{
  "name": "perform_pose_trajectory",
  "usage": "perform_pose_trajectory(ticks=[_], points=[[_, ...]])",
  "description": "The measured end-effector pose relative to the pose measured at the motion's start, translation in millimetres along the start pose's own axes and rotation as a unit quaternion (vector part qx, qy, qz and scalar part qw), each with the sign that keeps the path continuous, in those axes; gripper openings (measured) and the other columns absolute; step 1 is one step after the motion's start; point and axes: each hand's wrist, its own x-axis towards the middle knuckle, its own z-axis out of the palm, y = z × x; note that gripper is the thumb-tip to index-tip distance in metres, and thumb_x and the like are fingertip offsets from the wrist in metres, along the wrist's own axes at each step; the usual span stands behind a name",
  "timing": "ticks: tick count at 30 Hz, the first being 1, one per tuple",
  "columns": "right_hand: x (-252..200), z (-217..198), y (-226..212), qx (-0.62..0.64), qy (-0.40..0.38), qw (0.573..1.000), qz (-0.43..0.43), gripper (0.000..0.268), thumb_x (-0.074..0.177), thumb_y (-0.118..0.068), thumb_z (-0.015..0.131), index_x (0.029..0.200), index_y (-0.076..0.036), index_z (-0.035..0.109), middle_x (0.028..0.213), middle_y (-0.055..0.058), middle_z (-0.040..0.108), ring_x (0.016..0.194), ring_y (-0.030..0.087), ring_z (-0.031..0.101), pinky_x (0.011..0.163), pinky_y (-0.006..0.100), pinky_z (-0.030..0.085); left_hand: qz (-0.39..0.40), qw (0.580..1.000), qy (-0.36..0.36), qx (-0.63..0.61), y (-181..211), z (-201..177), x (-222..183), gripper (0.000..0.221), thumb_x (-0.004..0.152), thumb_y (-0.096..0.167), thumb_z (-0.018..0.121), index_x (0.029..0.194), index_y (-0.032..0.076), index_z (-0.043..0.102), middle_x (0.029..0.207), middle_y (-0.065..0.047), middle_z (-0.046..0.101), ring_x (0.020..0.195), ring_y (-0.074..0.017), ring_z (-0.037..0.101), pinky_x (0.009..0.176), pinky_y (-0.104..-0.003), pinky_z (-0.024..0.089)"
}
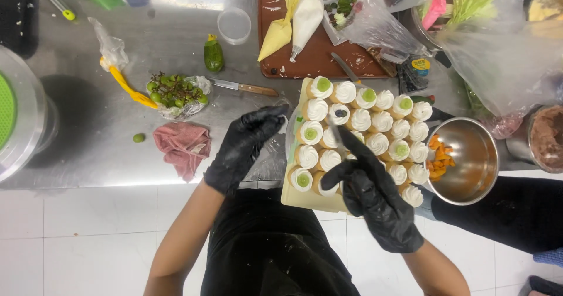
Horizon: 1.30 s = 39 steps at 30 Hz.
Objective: Decorating a batch of frosted cupcakes by cutting and placing fruit toppings such as grapes, blueberries, and pumpkin pieces.
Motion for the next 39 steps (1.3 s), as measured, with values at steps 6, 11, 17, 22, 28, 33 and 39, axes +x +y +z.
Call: perform_pose_trajectory(ticks=[6, 11, 17, 22, 28, 33, 39], points=[[7, 41, -10, 0.117, -0.067, 0.988, 0.079, 0.081, 0.102, -0.051, 0.046, 0.169, -0.012, 0.021, 0.081, 0.009, 0.069, 0.047, 0.004, 0.033, 0.043, 0.019, 0.028, 0.016, 0.998, -0.054, 0.014, 27, 51, -64, 0.045, 0.093, -0.003, 0.071, 0.137, -0.003, 0.063, 0.123, -0.013, 0.072, 0.113, -0.0196, 0.07, 0.1, -0.033, 0.057], [-6, 44, -2, 0.119, -0.073, 0.986, 0.092, 0.077, 0.103, -0.049, 0.044, 0.167, -0.012, 0.023, 0.081, 0.009, 0.071, 0.047, 0.005, 0.034, 0.045, 0.019, 0.029, -0.013, 0.999, -0.046, 0.012, 33, 63, -74, 0.059, 0.088, -0.005, 0.071, 0.145, 0.001, 0.056, 0.121, -0.013, 0.071, 0.109, -0.0183, 0.07, 0.095, -0.032, 0.058], [-21, 36, 12, 0.104, -0.072, 0.988, 0.088, 0.07, 0.106, -0.043, 0.045, 0.165, -0.009, 0.028, 0.08, 0.009, 0.07, 0.051, 0.006, 0.04, 0.048, 0.02, 0.032, -0.03, 0.996, -0.063, 0.055, 39, 73, -79, 0.066, 0.082, -0.007, 0.074, 0.146, 0.002, 0.056, 0.127, -0.007, 0.071, 0.109, -0.0152, 0.069, 0.095, -0.029, 0.057], [-29, 25, 12, 0.135, -0.091, 0.982, 0.095, 0.07, 0.105, -0.041, 0.044, 0.166, -0.01, 0.028, 0.083, 0.009, 0.072, 0.053, 0.006, 0.041, 0.05, 0.021, 0.032, -0.084, 0.994, -0.066, 0.019, 23, 73, -84, 0.063, 0.078, -0.007, 0.076, 0.138, -0.001, 0.059, 0.132, -0.002, 0.071, 0.11, -0.0144, 0.07, 0.097, -0.031, 0.059], [-37, 11, 19, 0.142, -0.114, 0.976, 0.121, 0.068, 0.105, -0.041, 0.045, 0.164, -0.009, 0.029, 0.088, 0.009, 0.071, 0.069, 0.011, 0.059, 0.056, 0.023, 0.039, -0.076, 0.994, -0.054, 0.059, 31, 91, -88, 0.064, 0.081, -0.006, 0.078, 0.142, -0.001, 0.06, 0.122, -0.01, 0.073, 0.109, -0.0164, 0.07, 0.098, -0.031, 0.058], [-58, -20, 36, 0.153, -0.115, 0.963, 0.192, 0.068, 0.104, -0.034, 0.049, 0.165, -0.009, 0.031, 0.087, 0.009, 0.072, 0.056, 0.005, 0.042, 0.051, 0.022, 0.035, -0.088, 0.995, -0.056, 0.008, 27, 91, -79, 0.069, 0.083, -0.007, 0.072, 0.148, 0.001, 0.054, 0.117, -0.016, 0.075, 0.11, -0.0193, 0.071, 0.098, -0.032, 0.055], [-71, -46, 21, -0.11, -0.128, 0.965, 0.201, 0.06, 0.103, -0.029, 0.056, 0.16, -0.015, 0.042, 0.098, 0.004, 0.075, 0.071, 0.008, 0.06, 0.067, 0.022, 0.05, -0.045, 0.993, -0.074, 0.077, 15, 112, -69, 0.065, 0.085, -0.006, 0.072, 0.148, -0.002, 0.054, 0.119, -0.017, 0.074, 0.111, -0.0197, 0.071, 0.102, -0.033, 0.057]])
